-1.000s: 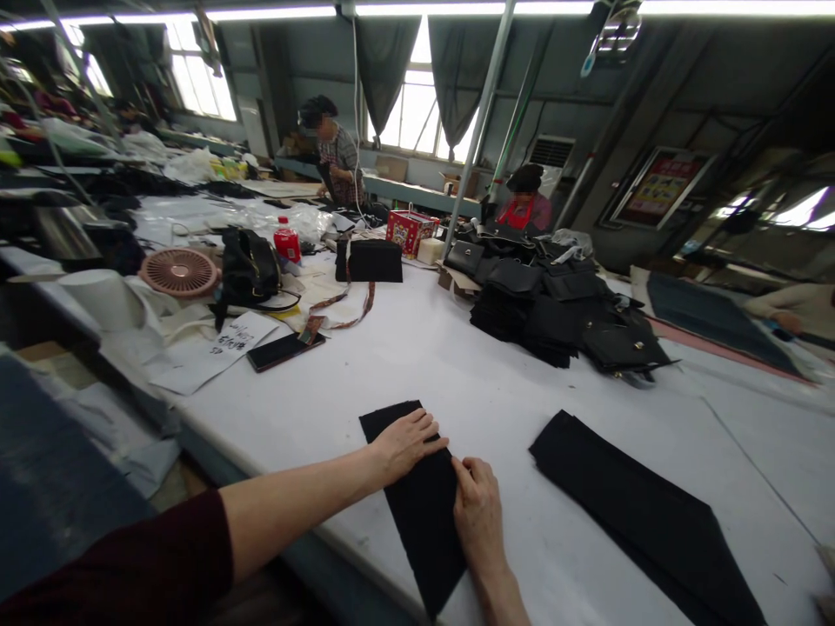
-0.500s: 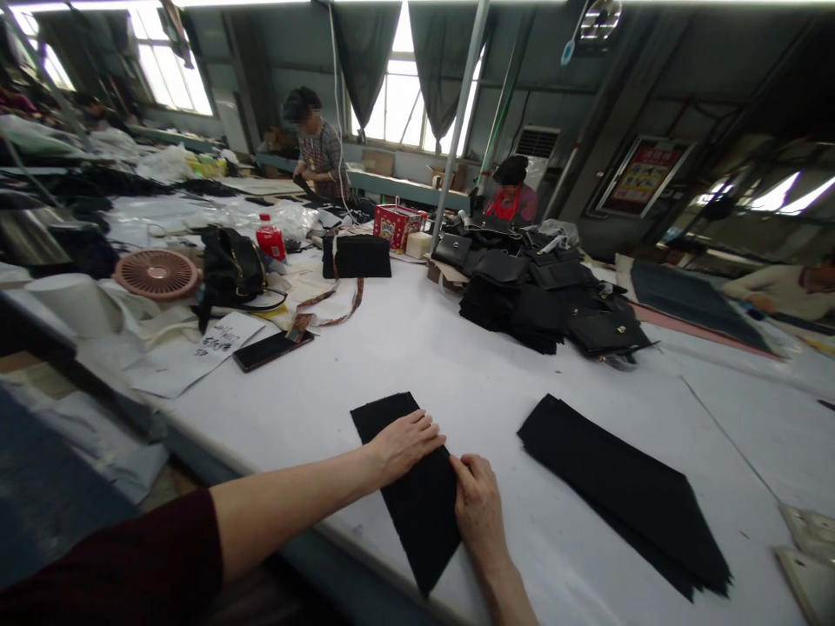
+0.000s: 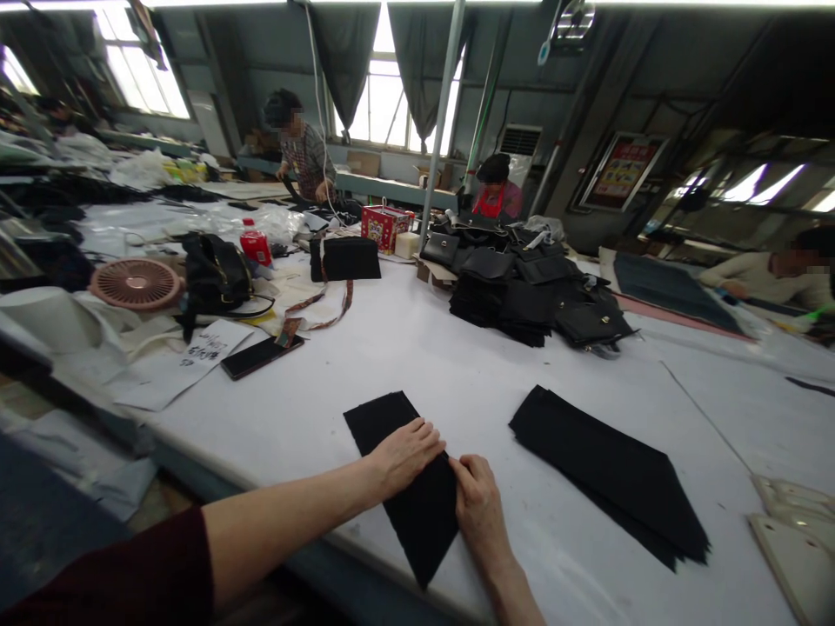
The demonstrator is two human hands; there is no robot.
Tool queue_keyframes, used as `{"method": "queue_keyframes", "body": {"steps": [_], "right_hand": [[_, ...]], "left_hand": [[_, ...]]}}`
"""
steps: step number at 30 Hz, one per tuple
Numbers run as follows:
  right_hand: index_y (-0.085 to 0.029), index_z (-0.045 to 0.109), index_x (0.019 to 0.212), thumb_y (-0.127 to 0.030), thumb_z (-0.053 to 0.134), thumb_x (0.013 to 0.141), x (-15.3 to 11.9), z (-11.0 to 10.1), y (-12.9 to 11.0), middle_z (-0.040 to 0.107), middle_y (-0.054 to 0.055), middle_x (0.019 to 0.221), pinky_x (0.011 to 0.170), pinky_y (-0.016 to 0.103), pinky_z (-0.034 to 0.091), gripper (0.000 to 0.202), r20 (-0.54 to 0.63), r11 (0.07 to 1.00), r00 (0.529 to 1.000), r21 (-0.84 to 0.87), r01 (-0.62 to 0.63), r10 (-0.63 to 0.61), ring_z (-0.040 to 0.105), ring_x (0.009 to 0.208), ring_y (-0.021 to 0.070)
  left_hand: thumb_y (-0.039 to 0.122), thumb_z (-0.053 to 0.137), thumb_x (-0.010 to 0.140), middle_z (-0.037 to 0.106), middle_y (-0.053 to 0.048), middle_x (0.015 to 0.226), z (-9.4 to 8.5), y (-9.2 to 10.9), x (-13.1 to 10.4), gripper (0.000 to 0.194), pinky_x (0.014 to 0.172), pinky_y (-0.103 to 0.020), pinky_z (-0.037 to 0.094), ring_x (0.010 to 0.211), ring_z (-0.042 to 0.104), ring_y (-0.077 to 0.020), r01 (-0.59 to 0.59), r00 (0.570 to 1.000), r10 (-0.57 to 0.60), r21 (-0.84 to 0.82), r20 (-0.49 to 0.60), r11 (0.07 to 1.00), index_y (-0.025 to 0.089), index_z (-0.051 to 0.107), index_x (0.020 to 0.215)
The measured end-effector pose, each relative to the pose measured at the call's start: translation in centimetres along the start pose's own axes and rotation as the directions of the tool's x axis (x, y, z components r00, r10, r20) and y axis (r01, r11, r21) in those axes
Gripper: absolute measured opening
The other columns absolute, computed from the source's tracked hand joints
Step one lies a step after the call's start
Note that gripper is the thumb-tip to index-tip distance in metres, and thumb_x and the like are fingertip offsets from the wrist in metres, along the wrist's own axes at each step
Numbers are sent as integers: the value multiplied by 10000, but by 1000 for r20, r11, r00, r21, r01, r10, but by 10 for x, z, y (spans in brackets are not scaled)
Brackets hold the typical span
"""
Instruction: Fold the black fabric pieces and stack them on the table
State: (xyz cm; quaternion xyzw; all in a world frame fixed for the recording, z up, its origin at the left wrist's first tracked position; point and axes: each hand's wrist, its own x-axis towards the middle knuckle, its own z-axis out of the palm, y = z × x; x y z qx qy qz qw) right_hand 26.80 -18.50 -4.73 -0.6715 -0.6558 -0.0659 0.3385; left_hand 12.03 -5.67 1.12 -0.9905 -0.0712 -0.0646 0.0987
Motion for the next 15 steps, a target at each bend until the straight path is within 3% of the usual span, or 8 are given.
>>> {"method": "queue_keyframes", "body": {"steps": [5,11,15], "right_hand": [[-153,606,1088,-69,358,921,-5,-4,1,545,86,928,777,360,477,311,8,1000,1000,8,-10,10,499,898,204],[-166,594,1114,-57,362,916,-7,-10,-1,541,81,934,779,361,482,324,23,1000,1000,14,-8,7,505,905,204],[-164,591,1128,-63,372,921,-10,-18,-1,544,80,931,775,356,485,318,45,1000,999,10,-8,7,509,899,200]], "left_hand": [[162,489,894,585,-91,1082,4,7,1,407,958,-316,389,1053,526,-213,16,1000,-15,-32,3,999,108,441,1294],[184,493,902,570,-79,1125,1,12,-3,457,957,-355,398,1093,517,-231,32,999,-32,-79,8,996,216,404,1349],[175,493,898,567,-105,1158,0,16,2,415,1045,-389,337,1134,492,-249,-13,1000,12,-32,-21,999,153,451,1310]]}}
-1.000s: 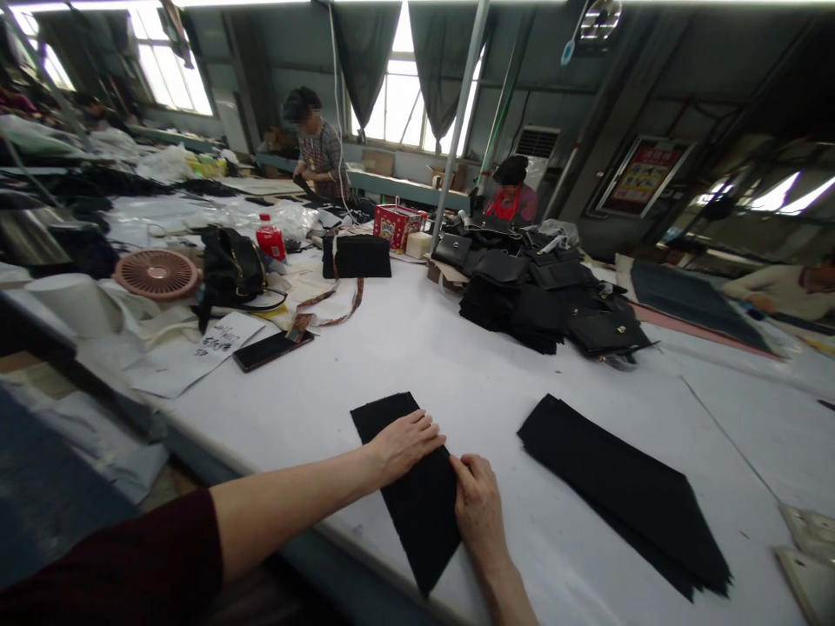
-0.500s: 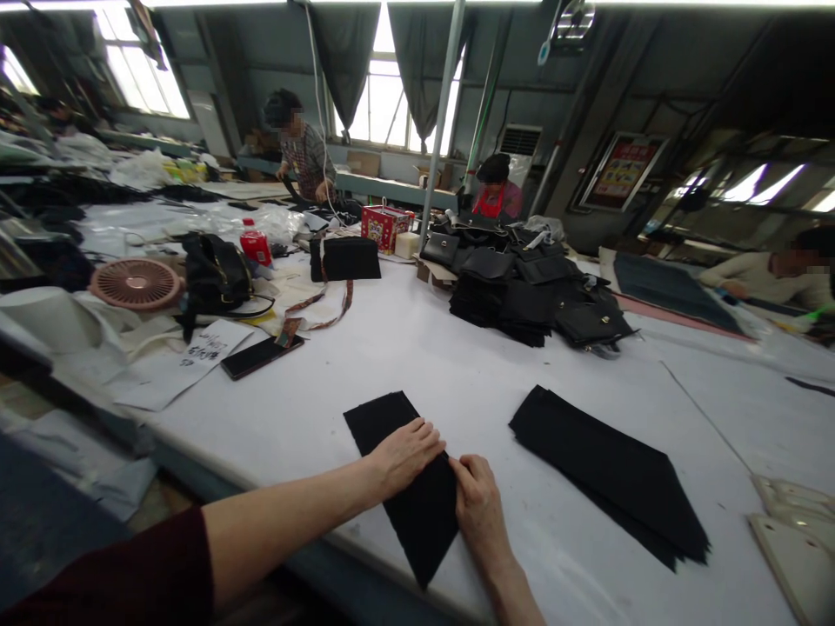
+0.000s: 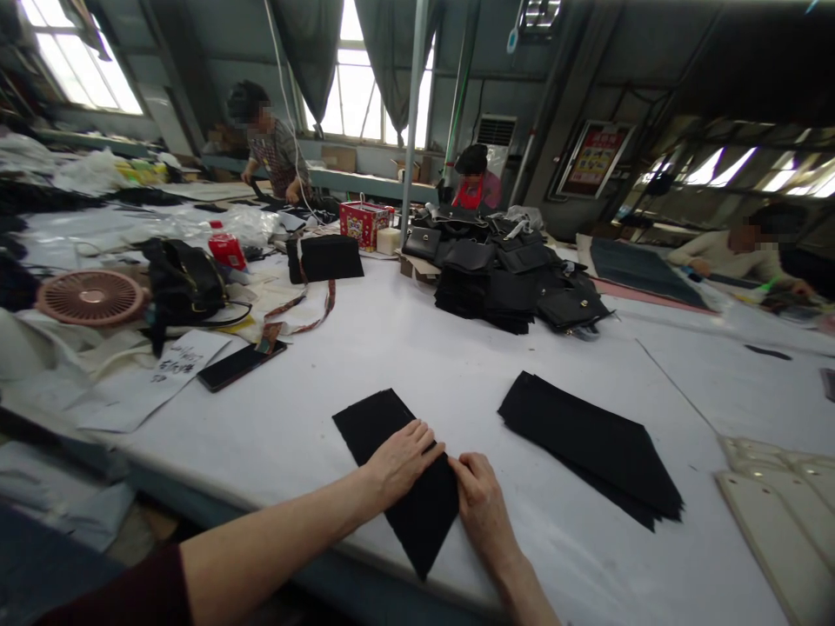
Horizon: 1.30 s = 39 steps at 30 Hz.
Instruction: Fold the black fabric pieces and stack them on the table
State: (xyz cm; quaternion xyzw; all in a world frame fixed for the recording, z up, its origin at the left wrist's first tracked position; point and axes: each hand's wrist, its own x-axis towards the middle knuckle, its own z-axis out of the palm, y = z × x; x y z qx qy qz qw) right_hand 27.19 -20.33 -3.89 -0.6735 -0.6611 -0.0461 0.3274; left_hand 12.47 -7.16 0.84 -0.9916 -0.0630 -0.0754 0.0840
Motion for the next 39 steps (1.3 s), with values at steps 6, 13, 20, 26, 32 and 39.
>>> {"method": "queue_keyframes", "body": {"steps": [6,13,20,26,32,39], "right_hand": [[-173,603,1098,-58,372,915,-6,-9,1,545,81,930,765,355,489,316,11,1000,1000,-7,6,-6,512,900,204],[-177,606,1049,-42,397,900,-10,-13,1,543,78,943,787,364,480,290,31,1000,999,-13,-23,23,499,903,204],[-170,598,1007,-49,419,906,-13,-17,-1,542,77,950,812,374,459,239,59,998,997,-51,-46,49,485,910,209],[-162,600,1039,-40,443,896,-21,-21,0,550,78,955,801,354,444,245,49,995,998,-93,-43,47,493,923,210],[-158,603,1017,-64,443,912,-22,-26,-4,558,70,934,802,359,410,214,66,988,996,-143,-55,65,482,918,210],[-171,602,1077,-43,444,879,-28,-34,-9,571,71,941,795,373,378,284,81,976,992,-204,-79,97,480,909,218]], "left_hand": [[131,456,895,586,-92,1113,1,4,3,410,1001,-329,384,1090,523,-214,20,999,-17,-109,31,994,130,450,1305],[179,491,896,562,-86,1167,-2,7,1,491,1042,-385,355,1129,511,-239,-28,998,32,-83,45,996,226,401,1376],[157,431,928,542,-93,1257,6,14,7,408,1125,-361,254,1229,446,-233,-91,996,92,-33,8,995,127,440,1335],[140,409,927,575,-86,1192,4,20,8,428,1094,-331,295,1161,503,-208,-33,998,37,-88,43,996,139,413,1355],[198,472,913,541,-85,1256,4,21,6,535,1116,-385,266,1219,475,-231,-76,995,80,-63,57,995,227,331,1429],[222,461,922,504,-125,1320,9,25,5,533,1132,-419,239,1269,450,-262,-79,994,78,10,71,997,221,327,1438]]}}
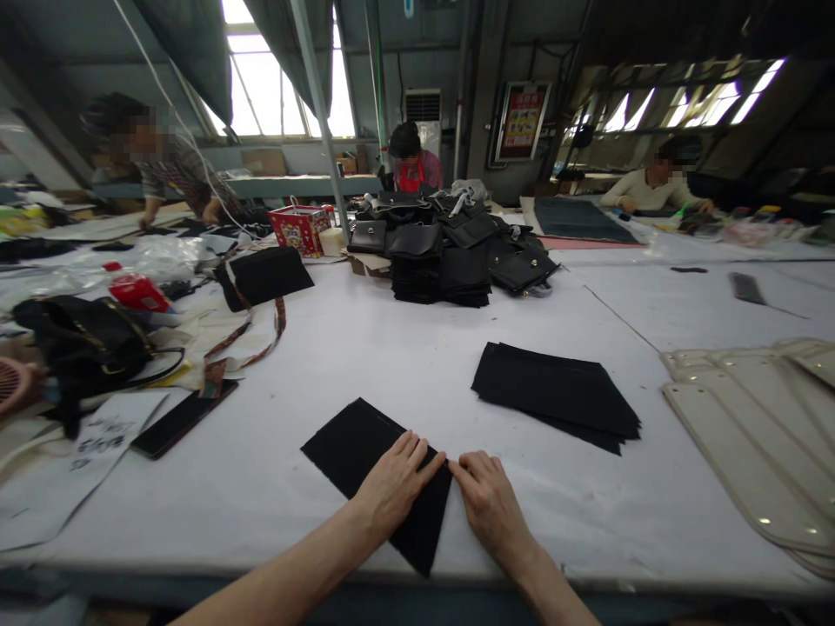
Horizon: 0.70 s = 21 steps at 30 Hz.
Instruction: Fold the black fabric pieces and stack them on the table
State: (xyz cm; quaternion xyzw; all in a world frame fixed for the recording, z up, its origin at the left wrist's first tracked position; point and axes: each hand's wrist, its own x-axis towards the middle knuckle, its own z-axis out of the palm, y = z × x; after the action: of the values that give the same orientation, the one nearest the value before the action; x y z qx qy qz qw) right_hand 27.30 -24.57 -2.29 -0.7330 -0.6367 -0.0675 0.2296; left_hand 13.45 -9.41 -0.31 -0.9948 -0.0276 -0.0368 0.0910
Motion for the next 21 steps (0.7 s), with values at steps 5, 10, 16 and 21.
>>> {"method": "queue_keyframes", "body": {"steps": [5,10,16,21], "right_hand": [[-201,605,1086,-44,425,873,-13,-1,7,568,73,985,805,375,395,321,-19,992,996,94,-83,85,492,924,218],[-220,511,1278,-12,367,855,-8,1,5,560,84,1043,813,372,414,493,-49,969,978,157,-191,201,502,953,223],[-205,504,1308,-32,423,830,-4,2,-12,565,112,1131,834,418,365,515,29,987,989,-74,-142,144,476,985,262],[-216,500,1305,-88,509,796,-9,6,-10,583,91,1099,811,394,357,525,18,985,987,-76,-156,158,488,950,245]], "left_hand": [[191,465,912,492,-136,1342,-2,1,0,557,1132,-438,242,1288,436,-277,16,1000,-16,-31,13,999,226,318,1447],[183,477,904,492,-145,1353,-1,2,0,572,1128,-453,243,1284,438,-294,33,999,-30,-66,36,997,217,319,1452],[133,470,870,502,-99,1358,0,-9,-1,576,1148,-440,207,1289,431,-262,16,1000,-13,-170,16,985,242,369,1426],[118,412,892,600,-35,1207,-9,-56,-5,403,1113,-443,251,1140,545,-207,204,979,-199,-253,44,946,274,558,1234]]}}
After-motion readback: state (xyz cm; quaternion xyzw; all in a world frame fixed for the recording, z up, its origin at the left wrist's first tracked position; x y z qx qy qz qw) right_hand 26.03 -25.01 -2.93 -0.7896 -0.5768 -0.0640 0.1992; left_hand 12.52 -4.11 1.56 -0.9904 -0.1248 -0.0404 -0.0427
